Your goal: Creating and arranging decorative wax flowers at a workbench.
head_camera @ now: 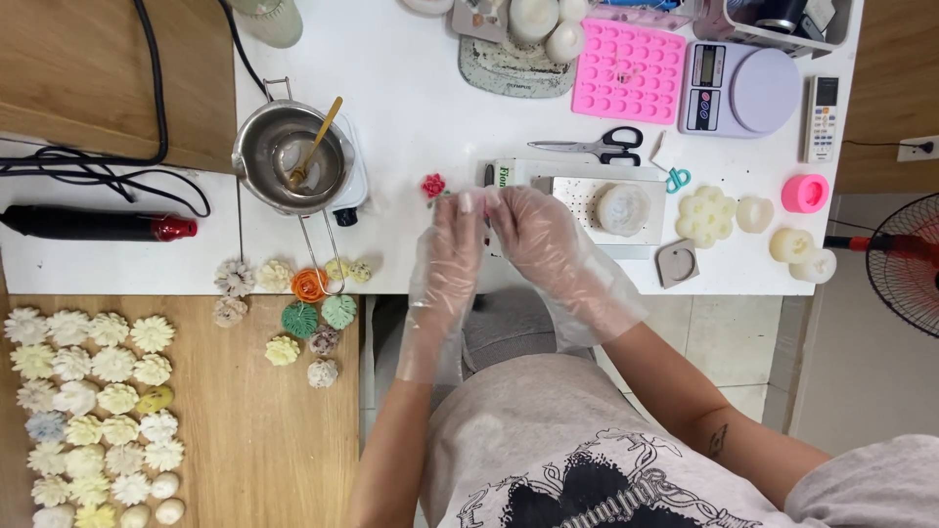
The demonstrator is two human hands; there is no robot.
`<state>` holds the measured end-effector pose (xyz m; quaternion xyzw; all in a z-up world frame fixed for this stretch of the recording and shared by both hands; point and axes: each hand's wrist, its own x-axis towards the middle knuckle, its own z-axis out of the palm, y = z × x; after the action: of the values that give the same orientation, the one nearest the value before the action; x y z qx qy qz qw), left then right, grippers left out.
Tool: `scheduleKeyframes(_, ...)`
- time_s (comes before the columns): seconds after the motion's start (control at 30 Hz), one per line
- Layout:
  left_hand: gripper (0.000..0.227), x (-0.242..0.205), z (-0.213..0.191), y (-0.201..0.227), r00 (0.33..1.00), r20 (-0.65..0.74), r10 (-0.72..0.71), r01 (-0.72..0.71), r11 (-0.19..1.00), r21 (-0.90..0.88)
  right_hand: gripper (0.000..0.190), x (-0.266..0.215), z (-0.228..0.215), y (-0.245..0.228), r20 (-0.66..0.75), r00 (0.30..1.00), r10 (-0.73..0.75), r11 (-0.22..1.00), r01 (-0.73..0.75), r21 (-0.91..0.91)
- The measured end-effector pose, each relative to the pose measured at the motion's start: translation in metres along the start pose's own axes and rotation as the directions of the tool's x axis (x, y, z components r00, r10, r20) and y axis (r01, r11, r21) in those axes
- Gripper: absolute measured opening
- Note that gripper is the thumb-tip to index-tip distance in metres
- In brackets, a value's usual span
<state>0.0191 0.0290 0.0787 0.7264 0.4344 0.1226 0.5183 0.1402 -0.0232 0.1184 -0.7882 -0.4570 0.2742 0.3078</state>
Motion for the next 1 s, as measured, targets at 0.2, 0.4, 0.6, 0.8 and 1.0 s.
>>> scheduleKeyframes(0.2,0.049,0.014,0.102,-0.133,0.881,-0.274,0.386,-0.245,0.867,0.434,0.024,-0.005,0.007,-0.012,0.136,0.987,-0.086,0.992,0.097,-0.080)
scheduleKeyframes(0.4,0.037,-0.002,0.034,-0.076,0.720,-0.318,0.617,-0.386,0.737,0.555,0.023,-0.006,0.011,0.000,0.162,0.912,-0.378,0.862,0.410,-0.298)
scheduleKeyframes(0.6,0.051,-0.006,0.005,-0.038,0.978,0.066,-0.197,0.157,0.490,-0.857,0.024,-0.003,0.001,-0.022,0.192,0.972,-0.134,0.936,0.188,-0.299)
scheduleKeyframes(0.8,0.054,-0.010,-0.004,-0.041,0.992,0.118,-0.034,0.122,0.393,-0.911,0.026,0.000,0.006,-0.006,0.091,0.912,-0.400,0.858,0.408,-0.311)
scheduleKeyframes(1.0,0.050,-0.016,-0.021,-0.006,0.991,0.127,-0.037,0.133,0.293,-0.947,0.018,0.006,0.006,-0.006,0.080,0.964,-0.253,0.959,0.260,-0.110)
